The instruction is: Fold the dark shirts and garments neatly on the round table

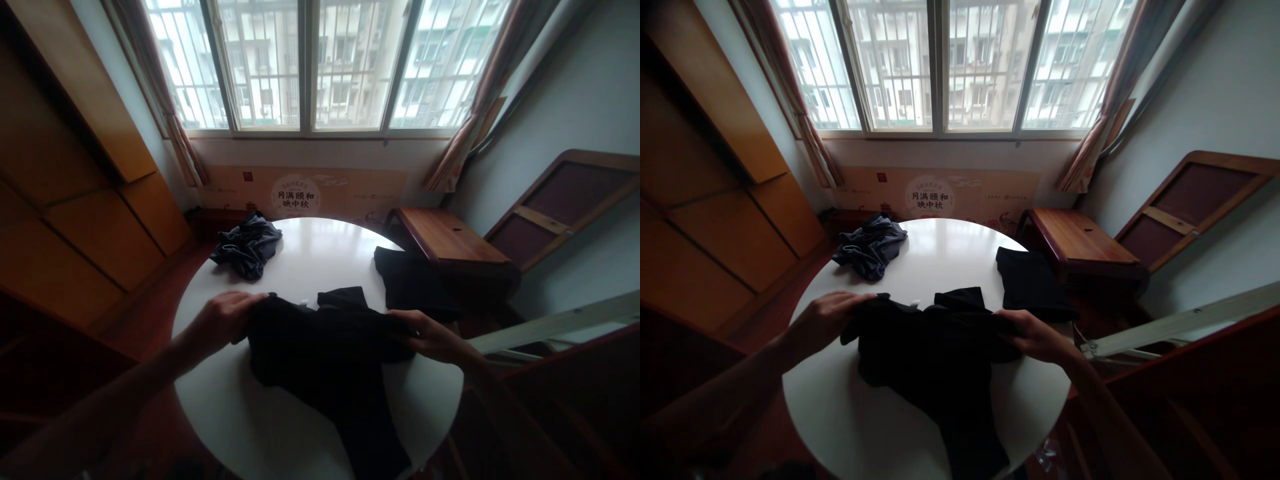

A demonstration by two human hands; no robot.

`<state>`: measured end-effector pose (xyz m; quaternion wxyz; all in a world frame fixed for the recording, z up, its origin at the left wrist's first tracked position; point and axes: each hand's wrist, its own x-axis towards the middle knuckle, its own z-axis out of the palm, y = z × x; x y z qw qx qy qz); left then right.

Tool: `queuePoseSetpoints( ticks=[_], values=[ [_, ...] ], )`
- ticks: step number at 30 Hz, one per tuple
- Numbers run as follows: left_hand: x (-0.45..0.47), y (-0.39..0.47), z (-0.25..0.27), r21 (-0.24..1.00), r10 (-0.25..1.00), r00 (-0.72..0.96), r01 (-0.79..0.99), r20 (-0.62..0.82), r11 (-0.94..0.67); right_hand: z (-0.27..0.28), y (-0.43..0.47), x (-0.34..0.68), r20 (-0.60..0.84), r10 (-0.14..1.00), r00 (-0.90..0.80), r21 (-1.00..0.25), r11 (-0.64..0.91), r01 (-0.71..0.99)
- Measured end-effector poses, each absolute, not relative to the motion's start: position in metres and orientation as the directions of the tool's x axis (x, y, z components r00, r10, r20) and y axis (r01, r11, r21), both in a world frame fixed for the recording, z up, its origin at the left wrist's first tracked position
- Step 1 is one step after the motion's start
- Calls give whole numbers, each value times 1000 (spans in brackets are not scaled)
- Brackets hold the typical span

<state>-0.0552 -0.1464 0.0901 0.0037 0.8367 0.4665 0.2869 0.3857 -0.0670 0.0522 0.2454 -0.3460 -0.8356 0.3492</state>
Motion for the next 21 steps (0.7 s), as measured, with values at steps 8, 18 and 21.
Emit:
queuePoseSetpoints(
  ticks=[8,18,21],
  values=[
    [-127,-125,148,649,791,423,759,-442,-43,66,-53,396,133,741,-658,-702,539,465],
    [-78,14,187,193,660,-41,968,751,-159,147,82,321,787,580,-209,-305,662,685],
    [-28,-13,155,107,725,182,937,665,-334,125,74,306,754,608,-248,-310,663,681]
  ],
)
